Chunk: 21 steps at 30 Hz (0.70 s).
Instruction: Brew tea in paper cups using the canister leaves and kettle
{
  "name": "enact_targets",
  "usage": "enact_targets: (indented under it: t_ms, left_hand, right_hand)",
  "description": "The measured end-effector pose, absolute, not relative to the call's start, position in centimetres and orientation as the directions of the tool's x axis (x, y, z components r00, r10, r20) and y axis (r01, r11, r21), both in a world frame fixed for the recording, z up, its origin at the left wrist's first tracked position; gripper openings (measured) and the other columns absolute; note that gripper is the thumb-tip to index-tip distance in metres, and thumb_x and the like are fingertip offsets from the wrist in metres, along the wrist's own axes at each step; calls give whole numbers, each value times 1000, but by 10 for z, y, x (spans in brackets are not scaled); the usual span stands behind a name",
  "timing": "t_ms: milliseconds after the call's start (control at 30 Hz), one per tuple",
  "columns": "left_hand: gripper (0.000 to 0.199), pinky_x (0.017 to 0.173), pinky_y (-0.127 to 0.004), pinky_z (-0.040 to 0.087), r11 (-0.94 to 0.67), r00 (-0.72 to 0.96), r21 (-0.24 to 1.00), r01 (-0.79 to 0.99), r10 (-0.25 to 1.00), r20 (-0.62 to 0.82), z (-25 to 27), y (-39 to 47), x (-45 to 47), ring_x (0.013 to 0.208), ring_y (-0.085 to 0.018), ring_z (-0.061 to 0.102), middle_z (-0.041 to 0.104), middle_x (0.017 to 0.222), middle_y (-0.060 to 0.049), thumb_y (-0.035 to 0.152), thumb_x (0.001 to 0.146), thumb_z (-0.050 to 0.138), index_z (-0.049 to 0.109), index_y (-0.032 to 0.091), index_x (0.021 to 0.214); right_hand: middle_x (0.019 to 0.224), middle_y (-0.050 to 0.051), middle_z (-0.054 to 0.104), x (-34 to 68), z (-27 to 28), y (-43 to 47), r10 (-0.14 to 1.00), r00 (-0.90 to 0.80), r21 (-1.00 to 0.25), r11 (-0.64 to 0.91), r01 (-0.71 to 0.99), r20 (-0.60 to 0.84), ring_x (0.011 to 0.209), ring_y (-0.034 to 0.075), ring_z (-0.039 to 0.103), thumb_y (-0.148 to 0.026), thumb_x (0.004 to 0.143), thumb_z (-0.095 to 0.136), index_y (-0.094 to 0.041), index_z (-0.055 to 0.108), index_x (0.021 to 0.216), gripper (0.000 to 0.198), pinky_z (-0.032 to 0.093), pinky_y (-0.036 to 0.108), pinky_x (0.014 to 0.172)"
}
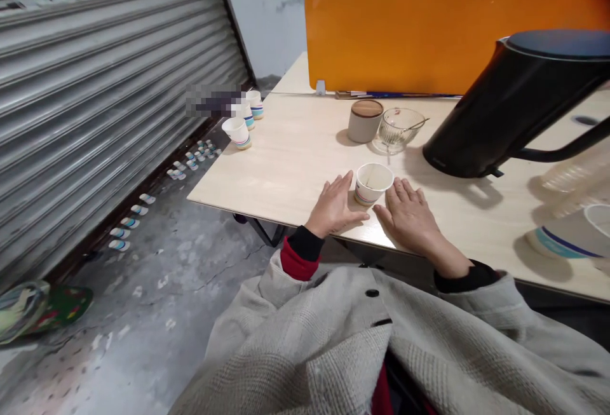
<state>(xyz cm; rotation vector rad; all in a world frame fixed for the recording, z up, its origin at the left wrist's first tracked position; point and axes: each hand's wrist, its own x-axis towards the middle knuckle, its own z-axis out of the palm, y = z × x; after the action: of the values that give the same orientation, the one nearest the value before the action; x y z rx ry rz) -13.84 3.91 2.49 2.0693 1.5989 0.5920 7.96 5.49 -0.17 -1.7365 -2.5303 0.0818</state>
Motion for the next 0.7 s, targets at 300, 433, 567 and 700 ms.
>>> enact_targets:
  t_ms: [300,433,567,700]
  left_hand:
    - [92,118,-49,53,-204,1,794,573,969,249,14,44,-109,139,-36,64,67,151,-16,40,82,92,47,22,160]
    - [70,105,-47,61,-178,-118,896,407,962,245,6,48,-103,120,-32,73,77,128,-11,34,74,98,65,26,136]
    - [60,96,-43,63,-199,-172,935,293,951,257,4,50,-109,112,-29,74,78,119,-8,34,71,100,69,27,121]
    - [56,98,-40,61,-265,-296,933,244,896,332,21,51,-152,112,-27,74,78,119,-8,34,74,97,68,25,121]
  right_hand:
    - [178,28,30,79,-4,54,936,-350,-59,352,934,40,168,42,25,-56,112,25,1,37,168,80,24,64,134]
    - [178,28,30,77,0,53,942,-335,-63,336,940,22,169,40,24,-53,113,28,2,36,169,79,25,62,134]
    - [178,28,31,75,4,51,941,-338,-46,339,940,16,168,41,25,-49,113,28,3,39,167,76,25,63,134]
    - [177,29,32,73,7,50,938,-347,-37,347,937,14,167,43,26,-46,112,29,6,42,164,74,27,64,133]
